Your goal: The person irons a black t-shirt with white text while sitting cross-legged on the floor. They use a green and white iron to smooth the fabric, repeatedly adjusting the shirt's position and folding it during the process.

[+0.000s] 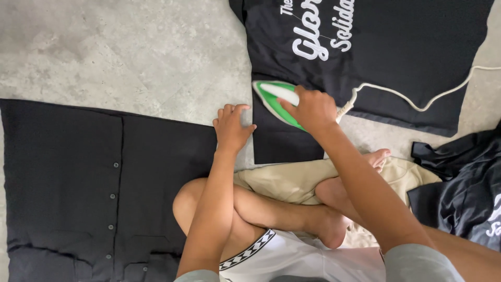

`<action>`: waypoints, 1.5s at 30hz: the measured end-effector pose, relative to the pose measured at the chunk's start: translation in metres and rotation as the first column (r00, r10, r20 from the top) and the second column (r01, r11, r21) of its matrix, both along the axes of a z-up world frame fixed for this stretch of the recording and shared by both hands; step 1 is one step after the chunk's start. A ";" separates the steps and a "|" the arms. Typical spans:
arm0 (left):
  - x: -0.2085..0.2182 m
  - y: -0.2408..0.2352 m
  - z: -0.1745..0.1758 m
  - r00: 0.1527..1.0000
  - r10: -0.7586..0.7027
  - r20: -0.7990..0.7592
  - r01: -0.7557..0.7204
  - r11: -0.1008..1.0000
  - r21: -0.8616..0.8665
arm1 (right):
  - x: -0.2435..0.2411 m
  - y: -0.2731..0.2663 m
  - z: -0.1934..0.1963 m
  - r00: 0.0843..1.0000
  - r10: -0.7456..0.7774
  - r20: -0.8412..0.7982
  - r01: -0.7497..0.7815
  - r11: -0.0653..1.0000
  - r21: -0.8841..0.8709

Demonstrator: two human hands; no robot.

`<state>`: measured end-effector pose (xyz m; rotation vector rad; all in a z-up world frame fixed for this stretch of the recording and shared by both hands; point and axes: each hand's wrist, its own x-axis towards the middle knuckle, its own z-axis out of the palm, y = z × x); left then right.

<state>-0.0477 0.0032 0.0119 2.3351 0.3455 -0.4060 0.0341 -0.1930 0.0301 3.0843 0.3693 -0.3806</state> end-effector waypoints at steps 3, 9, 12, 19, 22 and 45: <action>-0.001 0.000 -0.001 1.000 -0.006 -0.009 0.006 1.000 0.011 | 0.001 0.003 -0.001 0.999 -0.032 -0.005 0.032 0.999 0.014; 0.001 0.002 -0.003 1.000 -0.020 0.003 0.020 1.000 0.009 | 0.000 0.004 0.010 0.997 -0.077 -0.027 0.078 0.997 0.023; 0.002 0.000 -0.010 1.000 -0.023 -0.001 0.023 0.999 0.032 | -0.003 0.004 0.004 0.998 -0.047 0.041 0.047 0.999 -0.001; 0.001 0.004 -0.008 1.000 -0.028 0.000 0.028 0.999 0.021 | 0.002 0.016 0.015 0.995 -0.064 -0.075 0.066 0.998 0.021; 0.001 0.004 -0.010 0.999 -0.043 0.029 0.043 0.999 0.014 | -0.002 0.011 0.023 0.986 0.032 -0.166 -0.032 0.999 0.001; -0.031 -0.022 -0.003 0.998 -0.029 -0.054 0.045 0.945 0.323 | -0.023 -0.022 0.014 0.970 0.201 -0.137 -0.202 0.979 0.007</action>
